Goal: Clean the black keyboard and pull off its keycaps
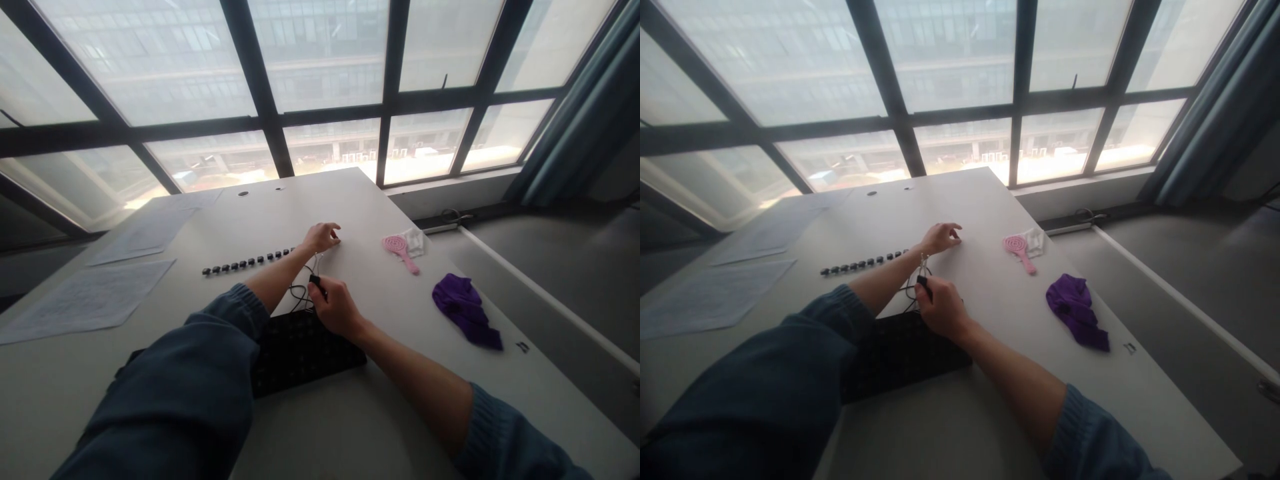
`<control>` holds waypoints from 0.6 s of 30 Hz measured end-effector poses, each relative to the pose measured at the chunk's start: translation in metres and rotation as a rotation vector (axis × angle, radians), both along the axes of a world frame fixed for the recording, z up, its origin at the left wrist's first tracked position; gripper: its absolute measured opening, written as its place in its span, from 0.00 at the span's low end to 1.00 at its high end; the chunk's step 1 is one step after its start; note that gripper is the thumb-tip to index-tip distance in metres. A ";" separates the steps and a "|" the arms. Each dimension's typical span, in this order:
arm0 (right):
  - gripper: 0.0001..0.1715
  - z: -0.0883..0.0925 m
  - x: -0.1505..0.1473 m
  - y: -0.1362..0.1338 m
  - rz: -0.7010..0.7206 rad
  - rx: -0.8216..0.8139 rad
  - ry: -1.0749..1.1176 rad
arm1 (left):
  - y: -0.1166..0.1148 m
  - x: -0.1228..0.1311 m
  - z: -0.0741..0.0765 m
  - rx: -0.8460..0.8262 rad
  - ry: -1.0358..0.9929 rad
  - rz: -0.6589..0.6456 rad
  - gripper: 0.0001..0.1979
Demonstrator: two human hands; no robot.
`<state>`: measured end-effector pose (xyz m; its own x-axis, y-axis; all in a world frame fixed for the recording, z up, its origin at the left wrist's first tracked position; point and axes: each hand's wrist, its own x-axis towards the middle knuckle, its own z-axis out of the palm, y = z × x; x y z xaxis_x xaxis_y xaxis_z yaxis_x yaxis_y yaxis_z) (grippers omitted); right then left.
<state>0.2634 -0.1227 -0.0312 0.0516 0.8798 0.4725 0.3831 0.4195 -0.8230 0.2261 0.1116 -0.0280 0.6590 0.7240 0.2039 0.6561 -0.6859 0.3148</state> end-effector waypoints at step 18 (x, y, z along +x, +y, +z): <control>0.18 -0.005 0.003 0.001 0.031 -0.044 -0.017 | -0.021 -0.112 0.064 0.107 -0.073 -0.012 0.17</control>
<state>0.2666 -0.1215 -0.0357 0.0164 0.9006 0.4342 0.3846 0.3952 -0.8342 0.1138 0.0902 0.0365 0.6479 0.6877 0.3275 0.6256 -0.7257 0.2863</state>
